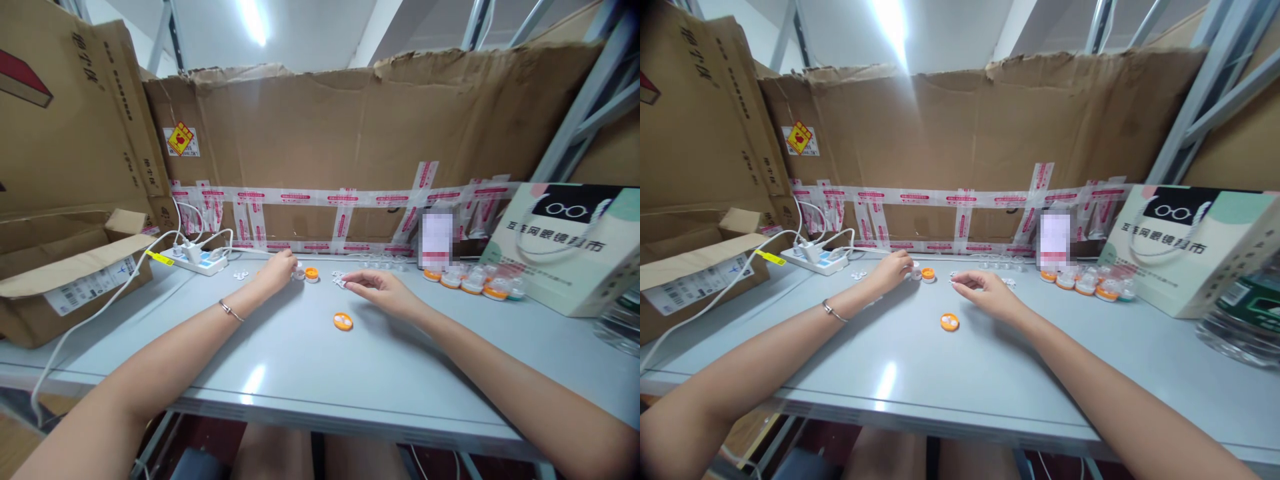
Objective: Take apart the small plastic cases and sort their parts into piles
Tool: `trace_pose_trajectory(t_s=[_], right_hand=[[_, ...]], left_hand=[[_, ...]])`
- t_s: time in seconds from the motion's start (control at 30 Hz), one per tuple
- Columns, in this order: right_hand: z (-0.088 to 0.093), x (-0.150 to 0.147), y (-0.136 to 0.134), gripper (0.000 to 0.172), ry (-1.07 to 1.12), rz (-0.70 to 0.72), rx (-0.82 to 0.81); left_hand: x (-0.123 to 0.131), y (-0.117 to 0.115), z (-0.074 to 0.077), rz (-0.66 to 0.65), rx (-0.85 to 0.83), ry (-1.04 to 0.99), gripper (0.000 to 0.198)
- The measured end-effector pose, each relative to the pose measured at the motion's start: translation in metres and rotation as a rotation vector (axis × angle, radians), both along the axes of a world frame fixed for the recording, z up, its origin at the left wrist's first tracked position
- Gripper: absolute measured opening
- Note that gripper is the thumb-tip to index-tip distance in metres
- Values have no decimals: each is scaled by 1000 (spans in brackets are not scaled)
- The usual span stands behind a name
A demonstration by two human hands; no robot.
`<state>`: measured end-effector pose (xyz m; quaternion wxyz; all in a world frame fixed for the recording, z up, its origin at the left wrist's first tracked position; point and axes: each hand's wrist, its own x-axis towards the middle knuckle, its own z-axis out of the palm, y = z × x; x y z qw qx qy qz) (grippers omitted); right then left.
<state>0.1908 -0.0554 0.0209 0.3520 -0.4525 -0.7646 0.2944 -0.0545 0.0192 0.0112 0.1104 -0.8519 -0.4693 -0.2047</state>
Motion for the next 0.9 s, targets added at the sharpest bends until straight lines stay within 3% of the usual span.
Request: trace_pose_trajectory(t_s=[0.17, 0.4, 0.53, 0.6, 0.67, 0.8, 0.9], right_hand=[[-2, 3, 2, 32, -110, 15, -28], [4, 6, -8, 51, -336, 237, -153], [4, 5, -11, 51, -375, 313, -137], [1, 3, -11, 49, -366, 315, -125], [-1, 1, -10, 46, -343, 313, -109], [-4, -1, -8, 34, -308, 307, -95], [-6, -3, -6, 33, -291, 315, -100]], left_hand=[[3, 0, -6, -14, -35, 26, 16], [3, -5, -6, -7, -48, 4, 18], [8, -16, 2, -13, -2, -46, 21], [14, -27, 7, -88, 37, -114, 20], [23, -41, 11, -246, 15, -180, 17], [39, -64, 14, -585, -238, -137, 8], [47, -70, 11, -607, -363, -109, 7]])
